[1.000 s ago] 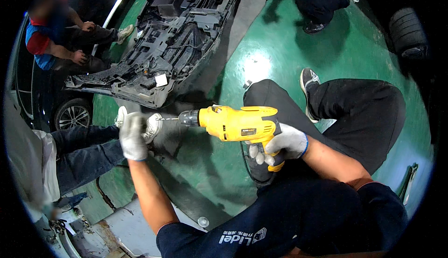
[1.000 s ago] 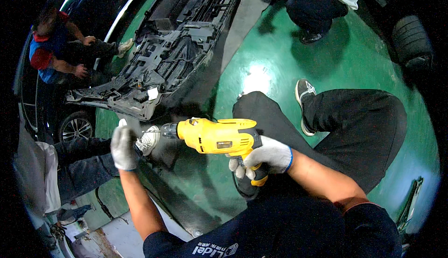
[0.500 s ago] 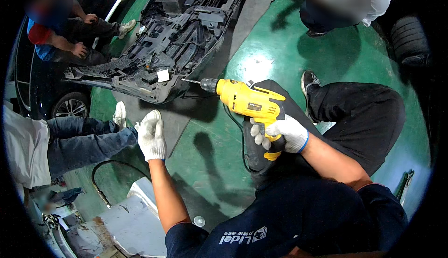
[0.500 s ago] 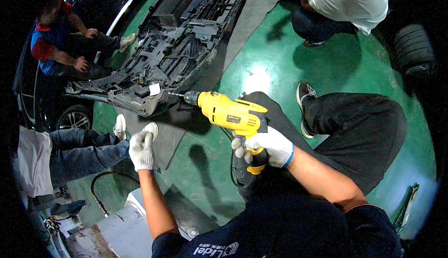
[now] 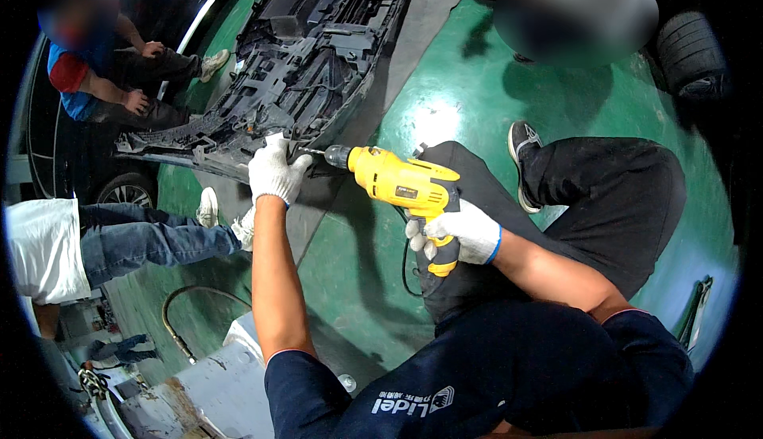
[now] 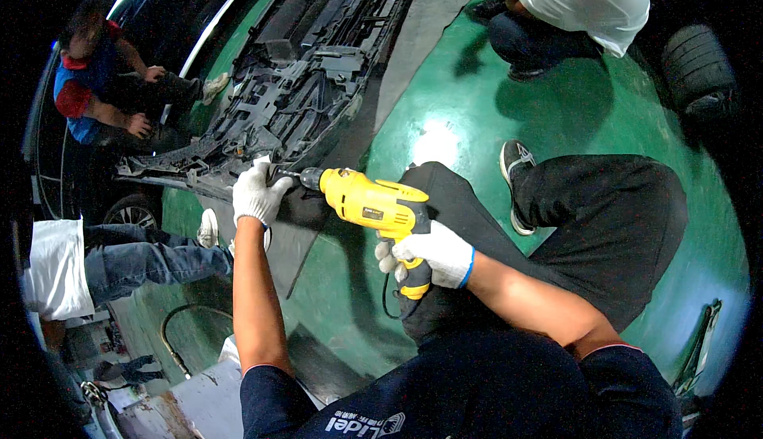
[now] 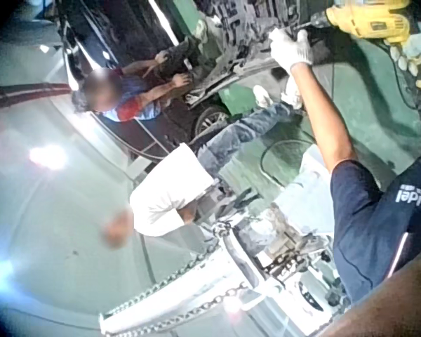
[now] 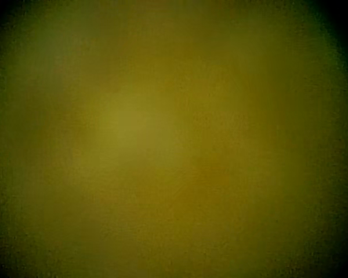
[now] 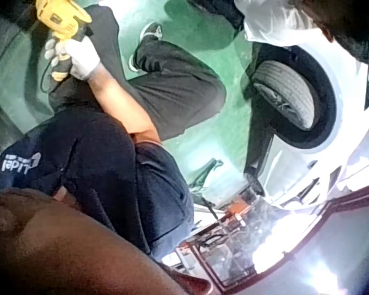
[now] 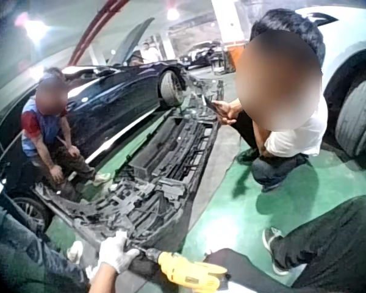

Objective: The person aligns a large black plastic car component onto a vehicle frame, adjusting its position by hand. They then use a yellow power drill to secure the component with screws.

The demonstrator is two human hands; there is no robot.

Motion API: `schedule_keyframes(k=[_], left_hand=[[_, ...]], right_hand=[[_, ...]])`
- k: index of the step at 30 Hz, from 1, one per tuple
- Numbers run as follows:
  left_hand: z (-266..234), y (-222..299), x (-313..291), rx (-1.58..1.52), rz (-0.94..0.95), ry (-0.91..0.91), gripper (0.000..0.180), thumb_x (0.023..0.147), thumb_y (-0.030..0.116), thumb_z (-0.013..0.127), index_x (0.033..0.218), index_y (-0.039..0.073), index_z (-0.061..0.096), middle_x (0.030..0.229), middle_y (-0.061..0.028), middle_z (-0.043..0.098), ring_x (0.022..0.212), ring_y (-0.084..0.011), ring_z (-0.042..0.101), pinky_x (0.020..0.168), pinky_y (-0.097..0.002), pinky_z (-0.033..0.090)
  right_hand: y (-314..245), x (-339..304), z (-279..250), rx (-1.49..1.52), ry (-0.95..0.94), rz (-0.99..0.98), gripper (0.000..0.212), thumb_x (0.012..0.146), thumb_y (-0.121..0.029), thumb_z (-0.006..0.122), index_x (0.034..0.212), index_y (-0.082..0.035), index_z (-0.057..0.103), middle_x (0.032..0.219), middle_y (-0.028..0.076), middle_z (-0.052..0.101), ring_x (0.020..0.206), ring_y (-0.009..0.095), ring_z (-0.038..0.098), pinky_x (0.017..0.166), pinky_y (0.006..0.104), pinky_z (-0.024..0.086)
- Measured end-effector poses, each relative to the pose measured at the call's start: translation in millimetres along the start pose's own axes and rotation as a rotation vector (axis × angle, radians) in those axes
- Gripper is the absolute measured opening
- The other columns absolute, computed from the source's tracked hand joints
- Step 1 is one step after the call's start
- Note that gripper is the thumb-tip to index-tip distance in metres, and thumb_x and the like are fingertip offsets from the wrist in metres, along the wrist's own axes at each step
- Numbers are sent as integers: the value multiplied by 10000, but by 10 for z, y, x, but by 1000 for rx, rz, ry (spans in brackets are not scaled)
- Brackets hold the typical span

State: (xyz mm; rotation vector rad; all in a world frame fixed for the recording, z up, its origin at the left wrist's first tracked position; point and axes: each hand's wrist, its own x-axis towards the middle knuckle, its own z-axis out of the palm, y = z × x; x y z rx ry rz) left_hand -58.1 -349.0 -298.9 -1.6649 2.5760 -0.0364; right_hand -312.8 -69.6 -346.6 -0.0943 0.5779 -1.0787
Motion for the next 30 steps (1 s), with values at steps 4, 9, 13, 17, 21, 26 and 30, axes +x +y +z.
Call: schedule_keyframes(k=[4, 9, 13, 17, 21, 26, 30], left_hand=[[-45, 75, -1, -38, 22, 20, 456, 802, 419, 833, 1084, 86, 702, 976, -201, 746, 957, -413, 704, 856, -521, 559], [-36, 106, -23, -23, 66, 51, 465, 808, 424, 835, 1062, 51, 721, 956, -236, 746, 928, -434, 716, 825, -517, 561], [-69, 118, 0, -66, 14, -4, 475, 804, 428, 840, 1070, 49, 728, 976, -238, 746, 961, -427, 712, 846, -512, 557], [-64, 100, -75, -69, 14, 16, 464, 804, 418, 851, 1072, 55, 744, 960, -228, 751, 944, -428, 715, 843, -513, 555], [-56, 55, -76, -60, 36, -25, 447, 812, 404, 844, 1082, 56, 764, 963, -228, 755, 959, -424, 718, 849, -508, 556], [-197, 141, -78, -168, 23, -31, 442, 823, 409, 829, 1079, 53, 772, 978, -243, 756, 987, -427, 719, 880, -513, 556], [-134, 146, -116, -104, -2, -58, 444, 829, 416, 825, 1102, 70, 771, 1048, -251, 748, 1029, -423, 709, 895, -503, 557]], right_hand=[[71, 7, 1, -67, 27, -6, 467, 875, -69, 715, 1328, -47, 604, 1085, 107, 710, 908, 216, 716, 739, 347, 621], [104, 22, 28, -71, 9, -40, 503, 881, -73, 732, 1365, -56, 598, 1091, 101, 713, 941, 221, 727, 751, 353, 625], [83, 15, 97, -50, 29, -29, 473, 891, -76, 717, 1347, -45, 593, 1092, 107, 711, 931, 214, 724, 755, 345, 620], [19, -98, 209, 119, 5, 18, 441, 915, -51, 641, 1351, -20, 580, 1116, 107, 704, 935, 194, 711, 761, 321, 615], [-195, -198, 524, -502, 161, -44, 409, 923, -56, 632, 1325, 5, 592, 1092, 105, 699, 890, 196, 711, 752, 307, 606], [-115, -264, 662, 313, 87, 41, 441, 910, -106, 643, 1339, -26, 579, 1082, 88, 706, 831, 161, 688, 740, 307, 616], [-142, -338, 636, -395, 211, -126, 453, 905, -175, 708, 1320, -33, 596, 1072, 87, 701, 851, 142, 685, 738, 293, 594]])
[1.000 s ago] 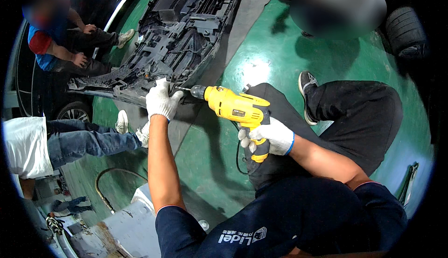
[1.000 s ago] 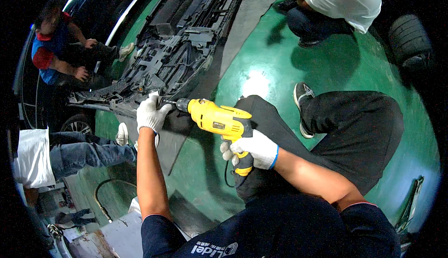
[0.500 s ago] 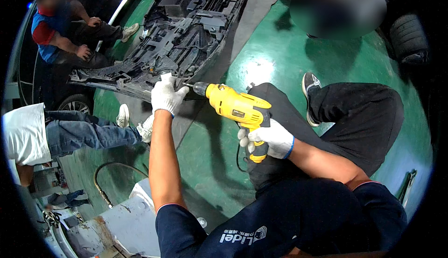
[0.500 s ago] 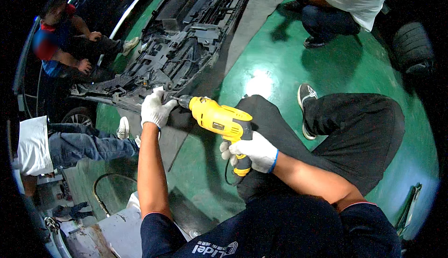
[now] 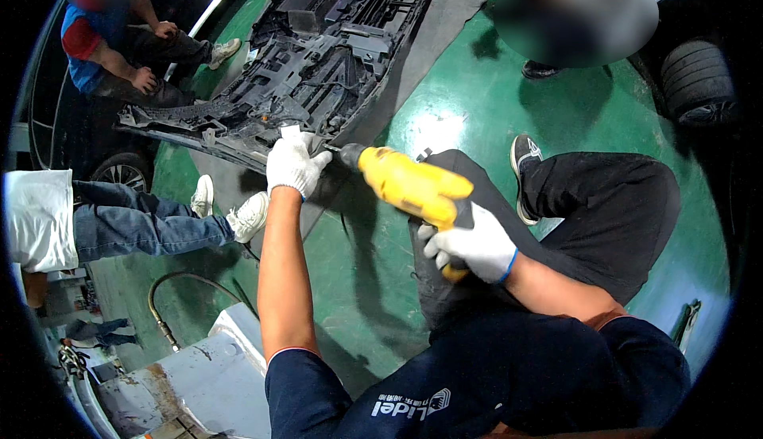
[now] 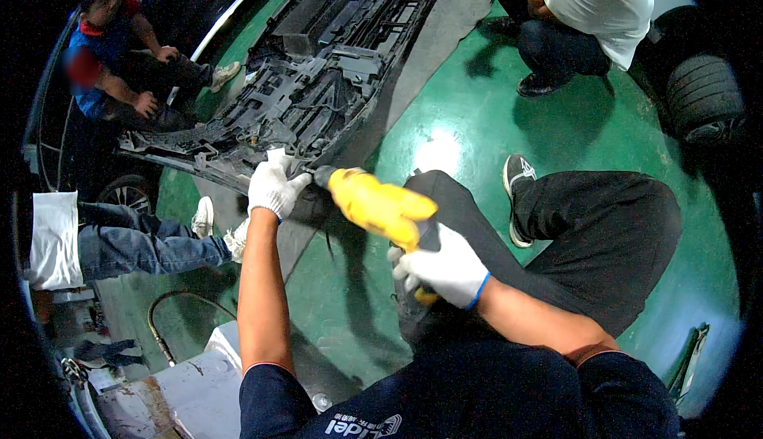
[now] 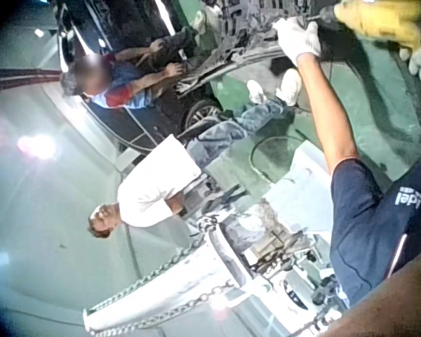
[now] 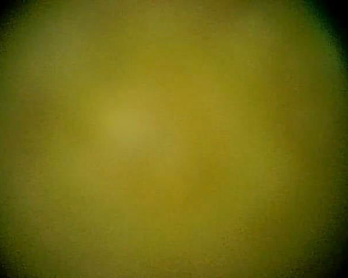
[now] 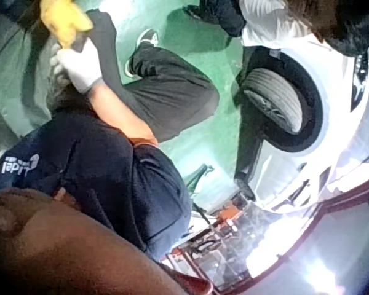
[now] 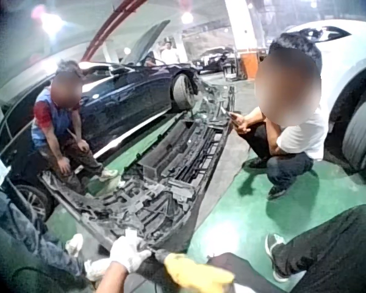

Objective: The person aligns a large black plastic car component onto a vehicle frame, adjusting its position by hand. They then use a yellow power drill to secure the component with screws.

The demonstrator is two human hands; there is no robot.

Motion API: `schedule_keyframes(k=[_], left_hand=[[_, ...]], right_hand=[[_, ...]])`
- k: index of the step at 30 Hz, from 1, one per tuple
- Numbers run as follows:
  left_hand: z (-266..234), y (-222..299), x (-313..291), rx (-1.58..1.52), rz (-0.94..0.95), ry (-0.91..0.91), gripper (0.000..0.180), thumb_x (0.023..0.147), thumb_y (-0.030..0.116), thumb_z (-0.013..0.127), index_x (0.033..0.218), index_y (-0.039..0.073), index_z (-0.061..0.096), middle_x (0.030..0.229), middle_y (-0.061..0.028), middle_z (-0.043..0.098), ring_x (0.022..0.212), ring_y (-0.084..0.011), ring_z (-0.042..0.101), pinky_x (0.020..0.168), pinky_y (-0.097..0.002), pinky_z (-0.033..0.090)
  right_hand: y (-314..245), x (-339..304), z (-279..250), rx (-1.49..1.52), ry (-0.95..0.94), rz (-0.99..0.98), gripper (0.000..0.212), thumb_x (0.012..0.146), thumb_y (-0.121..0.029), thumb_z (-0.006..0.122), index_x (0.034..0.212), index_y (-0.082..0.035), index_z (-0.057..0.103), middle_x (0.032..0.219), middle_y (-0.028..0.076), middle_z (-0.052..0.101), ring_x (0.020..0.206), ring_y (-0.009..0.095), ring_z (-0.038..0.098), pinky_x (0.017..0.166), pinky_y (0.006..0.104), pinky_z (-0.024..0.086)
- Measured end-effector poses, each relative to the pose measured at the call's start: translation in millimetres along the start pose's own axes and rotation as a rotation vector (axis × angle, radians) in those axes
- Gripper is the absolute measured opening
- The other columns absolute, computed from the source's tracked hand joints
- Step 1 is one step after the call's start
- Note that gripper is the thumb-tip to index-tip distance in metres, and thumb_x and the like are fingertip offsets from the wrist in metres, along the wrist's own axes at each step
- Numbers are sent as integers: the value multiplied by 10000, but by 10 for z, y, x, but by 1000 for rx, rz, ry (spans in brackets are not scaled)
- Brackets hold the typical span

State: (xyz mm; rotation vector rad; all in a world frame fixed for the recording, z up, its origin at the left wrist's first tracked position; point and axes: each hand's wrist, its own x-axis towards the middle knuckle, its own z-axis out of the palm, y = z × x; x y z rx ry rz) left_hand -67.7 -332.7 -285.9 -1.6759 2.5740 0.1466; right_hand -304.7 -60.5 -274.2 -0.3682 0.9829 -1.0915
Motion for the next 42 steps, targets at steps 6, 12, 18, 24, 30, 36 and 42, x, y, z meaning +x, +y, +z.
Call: schedule_keyframes(k=[6, 12, 18, 24, 30, 36, 42], left_hand=[[-155, -90, 141, -136, 5, -12, 450, 832, 374, 833, 1138, 52, 762, 1037, -231, 763, 999, -407, 724, 890, -458, 556], [-148, -228, 148, -30, 33, 64, 503, 797, 330, 868, 1211, 75, 737, 1067, -208, 757, 1039, -408, 705, 943, -452, 545], [30, 144, -587, -265, -14, 663, 583, 862, 331, 845, 1330, 45, 649, 1252, -175, 684, 1181, -387, 628, 1052, -464, 488], [1357, 149, -1857, -2187, -912, 157, 555, 960, 560, 733, 1260, 105, 629, 1150, -121, 690, 1034, -315, 670, 930, -451, 569], [2531, -675, -2754, -1983, -1123, 175, 400, 976, 366, 756, 1231, 84, 635, 1088, -136, 723, 920, -338, 721, 830, -522, 617], [3206, -538, -3491, -1165, -1414, -43, 715, 792, 155, 897, 1370, -49, 528, 1194, -197, 710, 996, -342, 729, 867, -512, 608], [3725, -505, -3772, -666, -1429, -270, 697, 816, 209, 873, 1407, -3, 572, 1298, -246, 707, 1118, -395, 714, 1007, -452, 545]], right_hand=[[65, -99, -112, 903, -117, 181, 418, 925, -138, 652, 1315, -2, 587, 1086, 143, 675, 893, 212, 678, 721, 312, 608], [220, -270, -562, 678, -21, 241, 416, 939, -144, 679, 1324, -19, 584, 1097, 136, 688, 906, 212, 688, 757, 337, 628], [109, 135, 23, 141, -44, 301, 390, 921, -142, 724, 1255, 12, 595, 989, 147, 716, 745, 234, 717, 651, 349, 608], [758, 666, 571, -1064, -246, 57, 633, 885, -399, 694, 1269, 90, 572, 1082, 313, 734, 1039, 449, 727, 917, 504, 569], [611, 765, 824, -1464, -719, -33, 430, 905, -390, 636, 1146, -40, 704, 990, 242, 760, 924, 462, 733, 847, 529, 575], [-530, 1574, 18, -1416, -58, -431, 477, 911, -368, 584, 1261, -72, 718, 1234, 220, 725, 1184, 399, 680, 1041, 477, 539], [-166, 2371, -2141, -1611, 317, 108, 442, 854, -235, 589, 1189, -6, 764, 1219, 304, 721, 1169, 397, 708, 1021, 471, 543]])
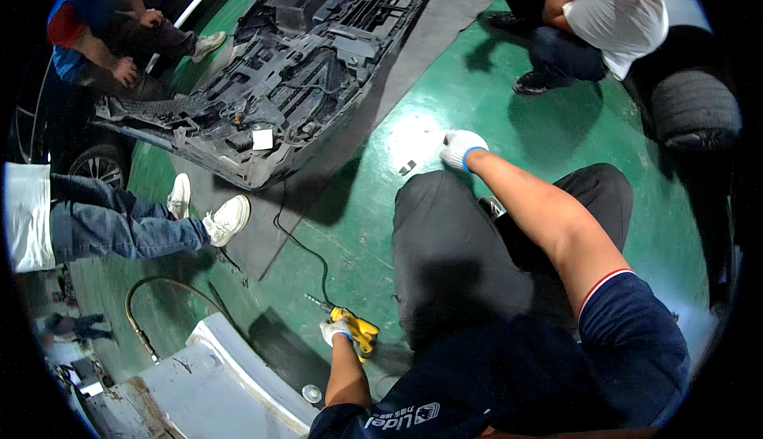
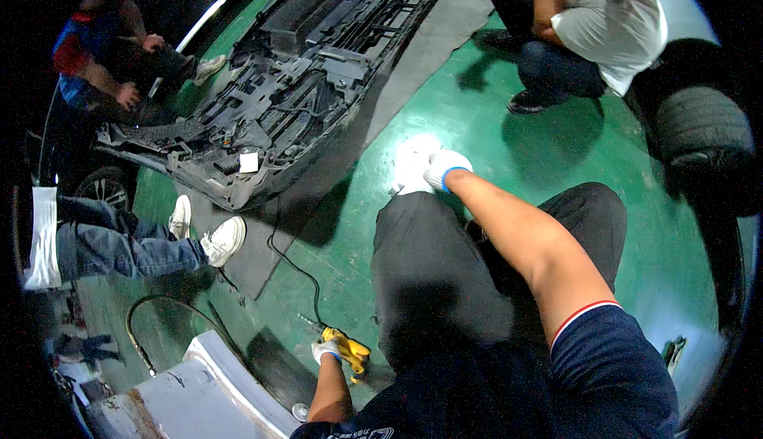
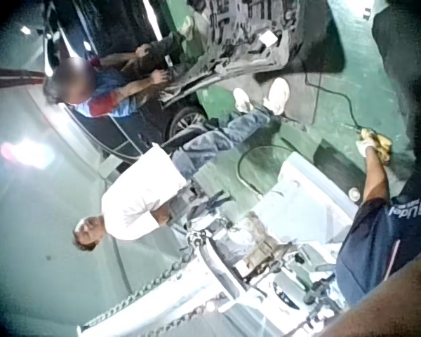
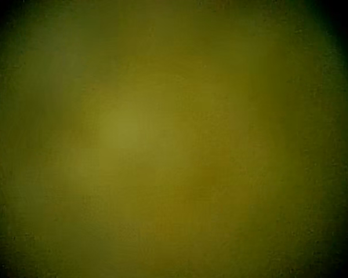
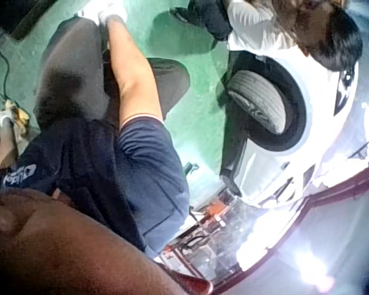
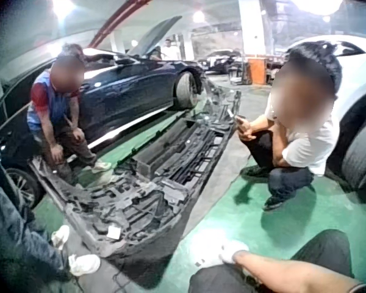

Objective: The person aligns a large black plastic car component onto a vehicle frame, adjusting its position by hand. They then use a yellow power drill to secure the component with screws.

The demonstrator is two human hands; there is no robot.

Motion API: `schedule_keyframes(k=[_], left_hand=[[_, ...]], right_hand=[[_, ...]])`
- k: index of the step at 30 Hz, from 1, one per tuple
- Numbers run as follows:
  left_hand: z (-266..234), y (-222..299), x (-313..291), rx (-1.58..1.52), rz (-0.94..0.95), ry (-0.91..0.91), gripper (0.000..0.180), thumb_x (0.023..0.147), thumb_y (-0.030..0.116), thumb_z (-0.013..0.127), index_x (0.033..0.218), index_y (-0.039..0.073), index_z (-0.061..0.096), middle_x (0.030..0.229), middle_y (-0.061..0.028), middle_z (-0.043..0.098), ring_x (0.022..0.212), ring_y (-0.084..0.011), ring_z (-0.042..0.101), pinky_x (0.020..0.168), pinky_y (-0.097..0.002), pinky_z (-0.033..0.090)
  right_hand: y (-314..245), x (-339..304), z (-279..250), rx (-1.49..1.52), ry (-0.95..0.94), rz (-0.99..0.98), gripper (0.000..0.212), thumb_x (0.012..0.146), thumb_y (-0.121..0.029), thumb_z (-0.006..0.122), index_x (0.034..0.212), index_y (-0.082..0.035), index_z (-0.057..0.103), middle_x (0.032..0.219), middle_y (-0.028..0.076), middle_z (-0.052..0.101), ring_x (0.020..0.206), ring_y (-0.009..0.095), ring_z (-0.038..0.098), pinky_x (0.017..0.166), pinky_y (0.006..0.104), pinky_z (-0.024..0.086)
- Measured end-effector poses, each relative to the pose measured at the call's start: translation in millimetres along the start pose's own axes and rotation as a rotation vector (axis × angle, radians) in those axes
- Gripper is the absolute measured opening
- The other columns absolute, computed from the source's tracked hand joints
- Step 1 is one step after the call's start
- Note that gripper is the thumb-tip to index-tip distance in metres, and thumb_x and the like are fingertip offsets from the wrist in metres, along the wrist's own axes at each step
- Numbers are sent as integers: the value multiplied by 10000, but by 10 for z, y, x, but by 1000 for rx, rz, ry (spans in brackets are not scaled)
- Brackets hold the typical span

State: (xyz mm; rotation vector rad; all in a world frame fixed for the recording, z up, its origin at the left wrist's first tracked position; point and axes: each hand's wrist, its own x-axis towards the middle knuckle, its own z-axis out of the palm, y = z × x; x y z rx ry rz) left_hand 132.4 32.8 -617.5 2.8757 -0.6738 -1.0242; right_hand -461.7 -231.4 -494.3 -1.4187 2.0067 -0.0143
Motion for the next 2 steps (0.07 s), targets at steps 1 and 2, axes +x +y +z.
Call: schedule_keyframes(k=[1, 2], left_hand=[[-252, 441, -506, 160, -4, 71, 666, 858, 227, 833, 1442, 35, 577, 1345, -249, 694, 1143, -417, 706, 1018, -444, 537], [-442, 254, -395, 236, 23, 120, 867, 903, 191, 786, 1646, 168, 340, 1432, -245, 658, 1237, -494, 663, 1058, -645, 481]], right_hand=[[43, 102, 105, -152, -103, 44, 553, 883, -297, 599, 1398, -107, 674, 1336, 265, 692, 1239, 391, 681, 1086, 457, 518], [-204, 53, 128, -21, -104, -56, 568, 925, -267, 595, 1460, -83, 642, 1417, 285, 643, 1368, 323, 617, 1173, 390, 448]])
